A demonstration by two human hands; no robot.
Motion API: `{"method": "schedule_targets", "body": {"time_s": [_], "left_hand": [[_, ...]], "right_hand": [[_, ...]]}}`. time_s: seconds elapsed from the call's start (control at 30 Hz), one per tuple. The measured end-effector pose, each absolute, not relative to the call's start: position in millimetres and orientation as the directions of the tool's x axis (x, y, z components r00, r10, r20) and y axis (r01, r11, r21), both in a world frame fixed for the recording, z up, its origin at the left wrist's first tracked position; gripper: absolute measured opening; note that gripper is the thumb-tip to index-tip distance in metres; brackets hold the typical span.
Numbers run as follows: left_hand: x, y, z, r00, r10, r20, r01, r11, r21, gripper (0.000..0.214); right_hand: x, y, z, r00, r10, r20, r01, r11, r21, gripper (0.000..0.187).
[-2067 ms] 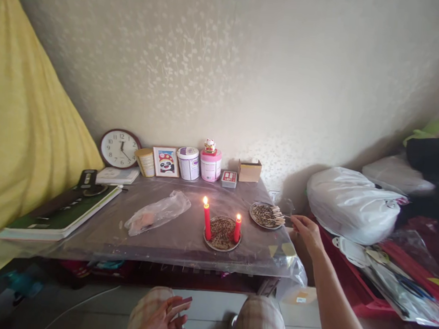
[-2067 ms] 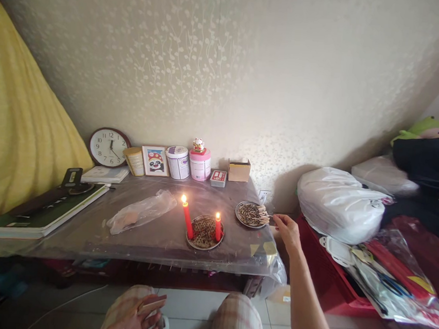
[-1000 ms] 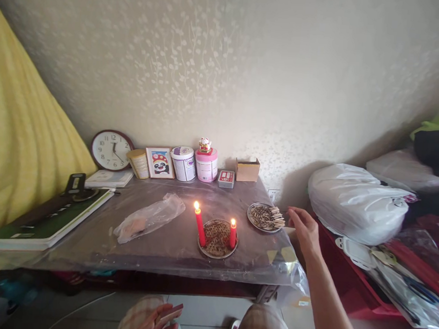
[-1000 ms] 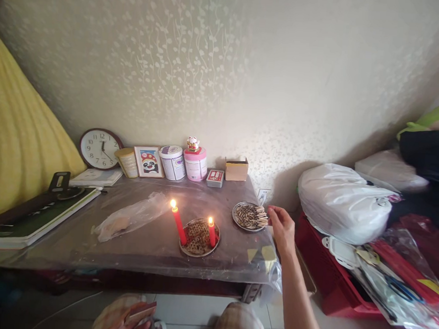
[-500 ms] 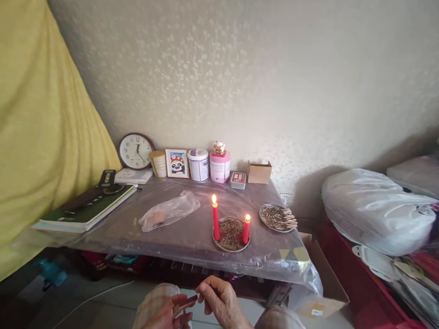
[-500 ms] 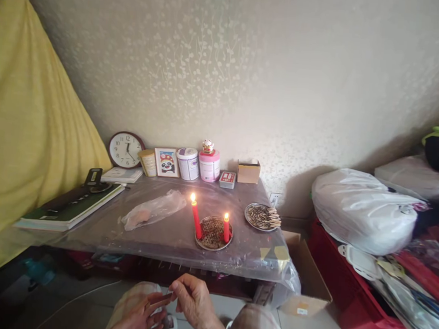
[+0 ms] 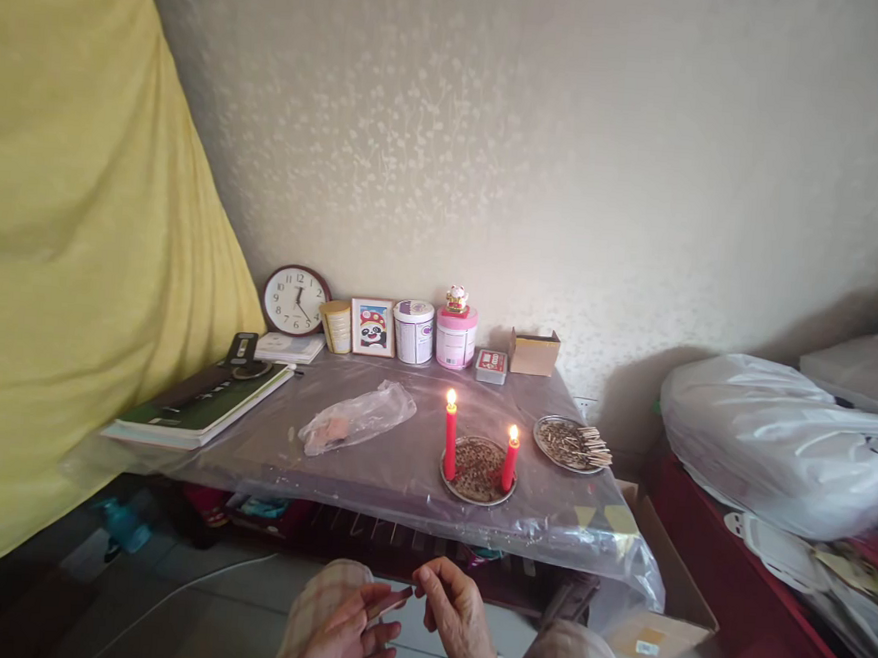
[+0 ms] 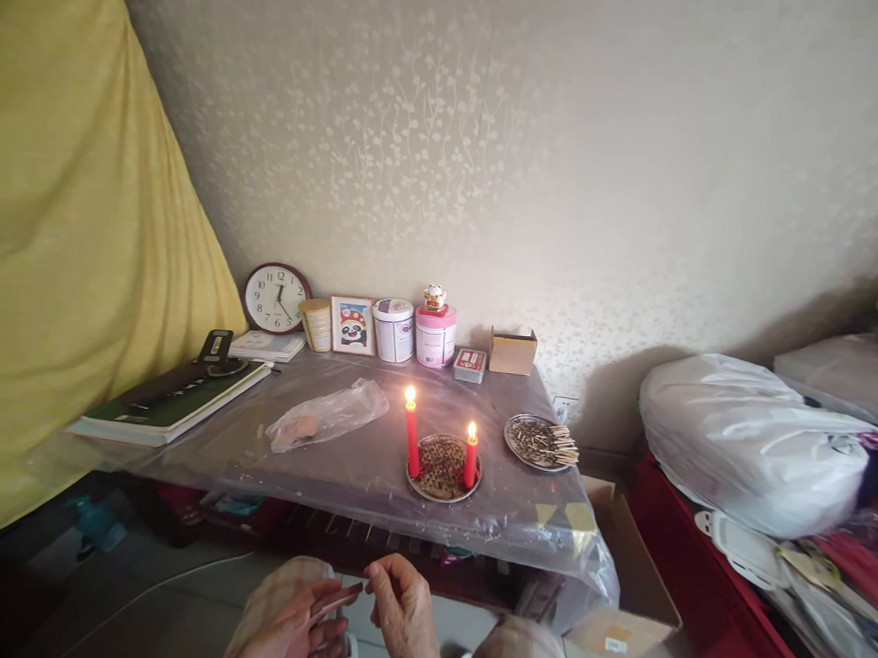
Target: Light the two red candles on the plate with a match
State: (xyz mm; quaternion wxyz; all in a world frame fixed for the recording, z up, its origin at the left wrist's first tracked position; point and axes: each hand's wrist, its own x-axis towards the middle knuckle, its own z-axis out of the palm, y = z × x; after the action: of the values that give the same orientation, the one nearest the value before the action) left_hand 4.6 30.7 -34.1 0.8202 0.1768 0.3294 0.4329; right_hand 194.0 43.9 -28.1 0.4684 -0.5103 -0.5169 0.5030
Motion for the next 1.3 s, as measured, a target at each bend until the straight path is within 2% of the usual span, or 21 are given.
{"method": "schedule_targets", "body": {"time_s": [0.43,0.77,1.1,1.3], "left_hand": [[2,27,-47,0.384,0.849,-0.364,-0.606,0.529,0.595,0.047],[6,24,-32,0.391,0.86,-0.327,-0.591,0.507,0.627,0.044],[9,27,-42,0.392,0.875,-0.284,-0.597,0.477,0.645,0.044],[11,29,-45,0.394,0.873,-0.288,-0.601,0.482,0.638,0.049]], "right_hand": [[188,38,-20,-0.027,0.999,-0.023,0.105,-0.02,-0.994,0.073],[190,38,-19,-0.046,0.999,-0.003,0.118,0.003,-0.993,0.072],[192,34,-19,-0.043,0.984,0.17,0.3,0.175,-0.938,0.068],[192,33,-14,-0.075,0.982,0.173,0.313,0.188,-0.931,0.066]]}}
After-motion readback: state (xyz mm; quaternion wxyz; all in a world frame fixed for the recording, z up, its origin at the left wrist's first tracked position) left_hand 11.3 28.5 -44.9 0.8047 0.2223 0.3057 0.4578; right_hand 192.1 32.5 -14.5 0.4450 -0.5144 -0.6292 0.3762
